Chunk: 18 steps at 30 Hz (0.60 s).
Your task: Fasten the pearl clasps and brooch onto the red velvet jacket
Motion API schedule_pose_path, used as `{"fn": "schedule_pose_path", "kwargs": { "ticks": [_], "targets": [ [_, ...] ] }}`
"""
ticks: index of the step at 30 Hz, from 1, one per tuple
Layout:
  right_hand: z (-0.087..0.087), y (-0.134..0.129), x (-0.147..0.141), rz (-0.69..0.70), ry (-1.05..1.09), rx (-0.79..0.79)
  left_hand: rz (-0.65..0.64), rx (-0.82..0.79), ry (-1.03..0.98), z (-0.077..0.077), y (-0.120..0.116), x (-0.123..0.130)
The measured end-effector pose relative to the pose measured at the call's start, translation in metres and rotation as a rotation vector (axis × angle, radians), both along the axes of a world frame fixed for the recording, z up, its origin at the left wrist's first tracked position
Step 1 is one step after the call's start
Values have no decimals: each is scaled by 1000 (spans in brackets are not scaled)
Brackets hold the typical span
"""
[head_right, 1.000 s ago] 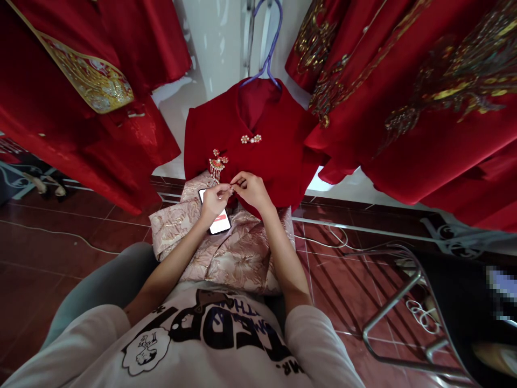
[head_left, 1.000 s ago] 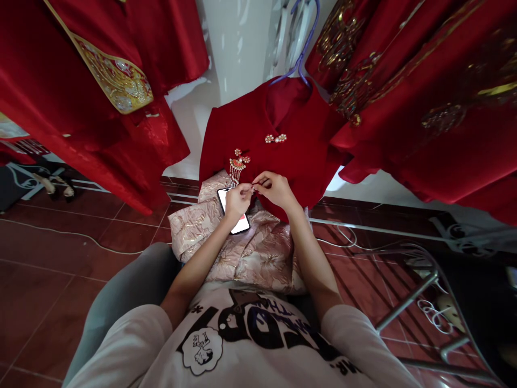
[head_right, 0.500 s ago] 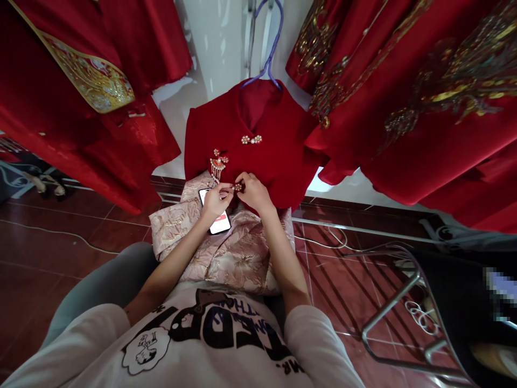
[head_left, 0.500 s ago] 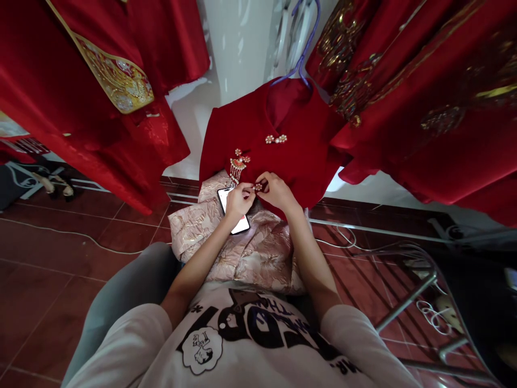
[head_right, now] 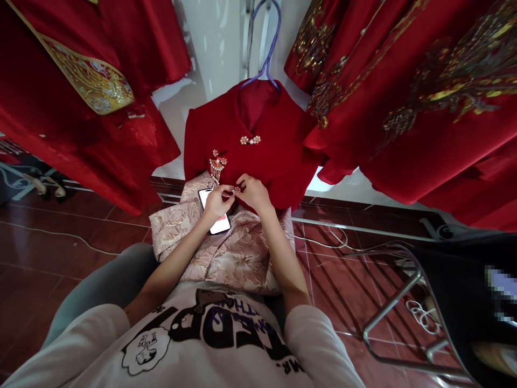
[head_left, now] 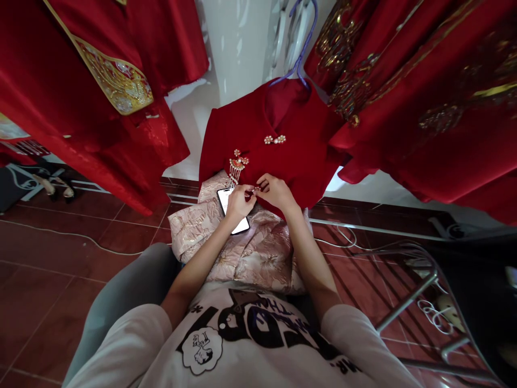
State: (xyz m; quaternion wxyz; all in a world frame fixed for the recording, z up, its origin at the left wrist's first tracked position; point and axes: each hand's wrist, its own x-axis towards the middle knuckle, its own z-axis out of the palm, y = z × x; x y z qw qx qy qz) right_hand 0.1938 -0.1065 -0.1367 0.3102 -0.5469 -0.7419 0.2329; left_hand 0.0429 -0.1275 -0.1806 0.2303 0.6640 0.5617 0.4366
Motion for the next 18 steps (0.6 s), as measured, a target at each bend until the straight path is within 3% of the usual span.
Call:
{"fn": "schedule_pose_path", "kwargs": {
  "ticks": [6, 18],
  "targets": [
    [-4, 3, -1, 33, 74, -34, 1, -31, -120, 1, 2, -2],
    [2, 2, 0, 79, 140, -42, 21, -51, 21, 12, -6, -4]
  ]
}}
